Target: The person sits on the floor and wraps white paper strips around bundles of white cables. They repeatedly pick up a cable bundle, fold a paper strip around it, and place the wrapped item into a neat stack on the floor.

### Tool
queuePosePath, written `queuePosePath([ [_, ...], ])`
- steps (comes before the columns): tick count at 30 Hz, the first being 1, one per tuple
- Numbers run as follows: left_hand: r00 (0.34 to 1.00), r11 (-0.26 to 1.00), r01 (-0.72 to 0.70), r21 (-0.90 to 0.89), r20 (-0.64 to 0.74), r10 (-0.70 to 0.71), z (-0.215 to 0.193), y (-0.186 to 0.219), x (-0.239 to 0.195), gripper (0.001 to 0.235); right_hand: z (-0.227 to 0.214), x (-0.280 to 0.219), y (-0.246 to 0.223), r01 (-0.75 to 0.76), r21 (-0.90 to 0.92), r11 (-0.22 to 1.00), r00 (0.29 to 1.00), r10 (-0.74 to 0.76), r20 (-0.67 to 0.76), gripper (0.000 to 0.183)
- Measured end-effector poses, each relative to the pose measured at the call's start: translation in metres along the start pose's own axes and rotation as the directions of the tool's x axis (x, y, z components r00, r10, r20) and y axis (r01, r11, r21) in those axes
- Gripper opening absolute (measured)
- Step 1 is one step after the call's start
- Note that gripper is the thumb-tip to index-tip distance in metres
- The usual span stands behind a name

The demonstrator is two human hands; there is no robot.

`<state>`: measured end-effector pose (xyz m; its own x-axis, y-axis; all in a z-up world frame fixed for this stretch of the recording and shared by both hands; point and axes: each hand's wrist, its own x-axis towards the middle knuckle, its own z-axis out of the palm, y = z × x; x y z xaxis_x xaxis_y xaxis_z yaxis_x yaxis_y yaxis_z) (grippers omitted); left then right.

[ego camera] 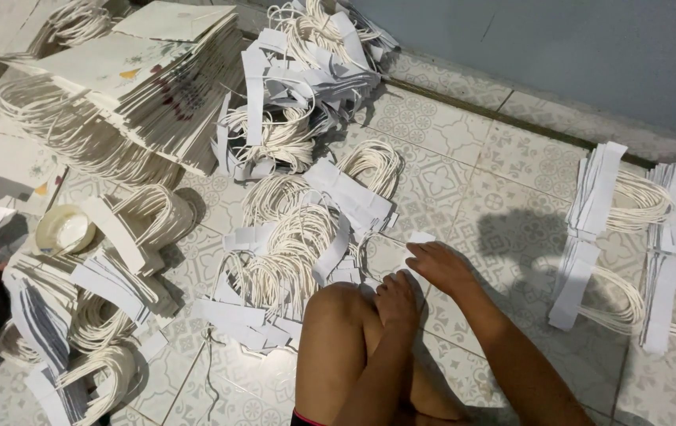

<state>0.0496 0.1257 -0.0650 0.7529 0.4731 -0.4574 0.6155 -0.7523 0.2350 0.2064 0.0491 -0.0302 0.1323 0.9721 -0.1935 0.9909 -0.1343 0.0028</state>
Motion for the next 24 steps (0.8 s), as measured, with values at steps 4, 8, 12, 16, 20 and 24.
queuePosePath([
  [4,1.000,1.000,0.003,0.028,-0.026,-0.002,-0.002,-0.001,-0.001,0.033,0.025,0.009,-0.002,0.005,0.043,0.999,0.996,-0.001,-0.093,0.030],
  [8,0.999,1.000,0.002,0.031,-0.032,-0.001,0.002,-0.006,0.000,0.034,0.004,0.008,-0.018,0.005,-0.015,1.000,0.992,-0.007,-0.129,0.030],
  [12,0.997,0.996,-0.036,0.077,-0.062,0.041,-0.015,-0.003,-0.010,0.036,-0.004,-0.006,-0.018,-0.037,-0.048,0.998,0.986,0.028,-0.167,0.028],
  [16,0.991,0.979,-0.090,0.183,-0.083,0.107,-0.038,0.013,-0.022,0.038,0.010,-0.035,-0.006,-0.123,0.064,0.990,0.978,0.132,-0.164,0.024],
  [20,0.970,0.922,-0.227,0.313,-0.012,0.243,-0.072,0.038,-0.041,0.031,-0.004,-0.082,-0.008,-0.242,0.134,0.961,0.948,0.264,-0.180,0.026],
  [24,0.917,0.829,-0.386,0.404,0.068,0.394,-0.068,0.061,-0.043,0.036,-0.005,-0.136,-0.023,-0.375,0.186,0.908,0.897,0.406,-0.175,0.032],
])
